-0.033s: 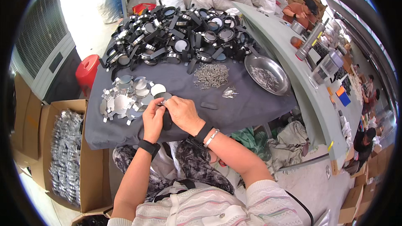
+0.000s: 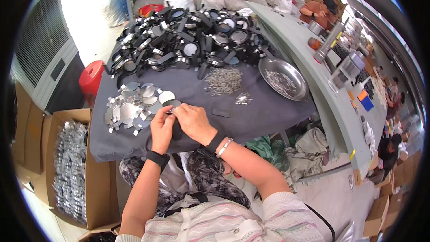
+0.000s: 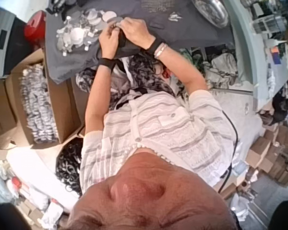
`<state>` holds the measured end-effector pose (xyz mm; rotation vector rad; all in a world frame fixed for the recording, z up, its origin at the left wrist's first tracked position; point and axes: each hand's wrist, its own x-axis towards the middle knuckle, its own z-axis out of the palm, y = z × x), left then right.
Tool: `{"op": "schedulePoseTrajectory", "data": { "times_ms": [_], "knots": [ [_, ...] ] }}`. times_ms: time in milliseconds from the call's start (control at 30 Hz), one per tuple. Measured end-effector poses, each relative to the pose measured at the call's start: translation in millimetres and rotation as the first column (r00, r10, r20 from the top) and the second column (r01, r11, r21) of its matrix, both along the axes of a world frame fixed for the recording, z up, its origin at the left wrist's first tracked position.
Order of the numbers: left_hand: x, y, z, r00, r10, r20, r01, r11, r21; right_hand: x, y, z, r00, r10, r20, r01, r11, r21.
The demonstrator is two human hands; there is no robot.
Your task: Manually assembling small metal and plastic components into larger circular units.
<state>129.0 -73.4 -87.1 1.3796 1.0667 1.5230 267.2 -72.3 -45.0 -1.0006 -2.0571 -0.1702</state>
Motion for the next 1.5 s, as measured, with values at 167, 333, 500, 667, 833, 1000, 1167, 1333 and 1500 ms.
{"op": "schedulePoseTrajectory", "data": {
  "times_ms": [167,333,500,667,833,1000,1167,1333,1500],
  "knots": [
    [-1,-1,4,0.997,-0.011,0.074,0.014,0.999,-0.040,-3,7,-3,0.991,0.078,-0.110,-0.088,0.992,-0.091],
    [6,5,7,1.000,-0.001,0.021,0.002,1.000,-0.014,8,9,-2,0.982,0.096,-0.165,-0.117,0.985,-0.125],
    [2,9,-1,0.996,0.035,0.079,-0.031,0.998,-0.048,40,12,1,0.999,-0.004,-0.049,-0.003,0.990,-0.142],
    [7,8,2,0.997,0.037,0.071,-0.034,0.998,-0.049,127,14,22,0.949,-0.289,0.124,0.312,0.916,-0.253],
    [6,8,3,0.995,0.018,0.098,-0.011,0.997,-0.075,178,18,1,0.880,-0.326,0.345,0.421,0.871,-0.251],
    [3,8,4,0.997,0.037,0.073,-0.031,0.996,-0.082,167,21,2,0.781,-0.292,0.552,0.434,0.889,-0.145],
    [5,9,7,0.997,0.025,0.072,-0.019,0.996,-0.085,160,22,12,0.618,-0.182,0.765,0.313,0.949,-0.026],
    [3,7,5,0.995,0.049,0.090,-0.042,0.996,-0.085,165,32,8,0.646,-0.202,0.737,0.279,0.960,0.019],
    [7,8,5,0.995,0.039,0.087,-0.034,0.997,-0.064,174,32,-1,0.739,-0.263,0.620,0.387,0.919,-0.072]
  ]
}}
